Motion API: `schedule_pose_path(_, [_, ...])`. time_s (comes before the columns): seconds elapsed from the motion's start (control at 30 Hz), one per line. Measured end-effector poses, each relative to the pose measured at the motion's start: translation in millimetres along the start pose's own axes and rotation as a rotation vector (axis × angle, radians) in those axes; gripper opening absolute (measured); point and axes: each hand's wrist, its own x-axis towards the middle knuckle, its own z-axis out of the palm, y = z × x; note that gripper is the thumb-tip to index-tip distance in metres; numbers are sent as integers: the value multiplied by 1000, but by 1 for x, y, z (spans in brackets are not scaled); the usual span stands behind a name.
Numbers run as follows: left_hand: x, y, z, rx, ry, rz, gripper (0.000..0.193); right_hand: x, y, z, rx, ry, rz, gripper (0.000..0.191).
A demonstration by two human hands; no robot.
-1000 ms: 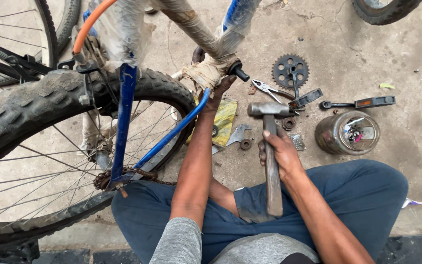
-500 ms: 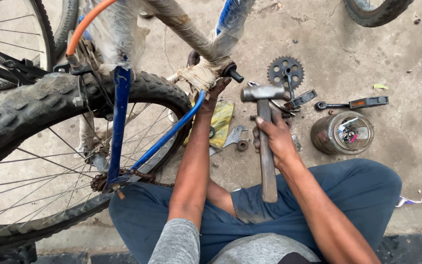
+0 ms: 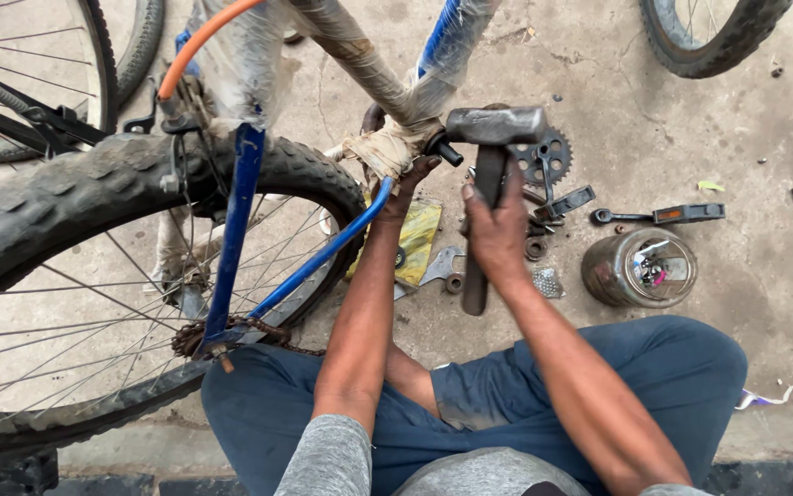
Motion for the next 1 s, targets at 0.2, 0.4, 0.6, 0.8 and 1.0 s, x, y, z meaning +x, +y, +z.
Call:
schedule_pose_path(0.2, [-2,5,3,87,-19,40,94,-18,12,3,85,202,-246,71])
schedule_pose_path(0.4, [11,-8,-7,129,-16,-39,98,3,20,0,124,18,128,62])
schedule_pose_path(0.6, [3,5,0,73,-59,-47,85,-4,31,-23,152,-17,21,57])
schedule_pose_path(0.8, [5,4,-15,-1801,-527,-660,69,-7,15,-39,242,-61,144,68])
schedule_pose_path(1.0, [47,-52,-40,-2665,-240,-1168,85,-29,12,-52,240,-60,217,66])
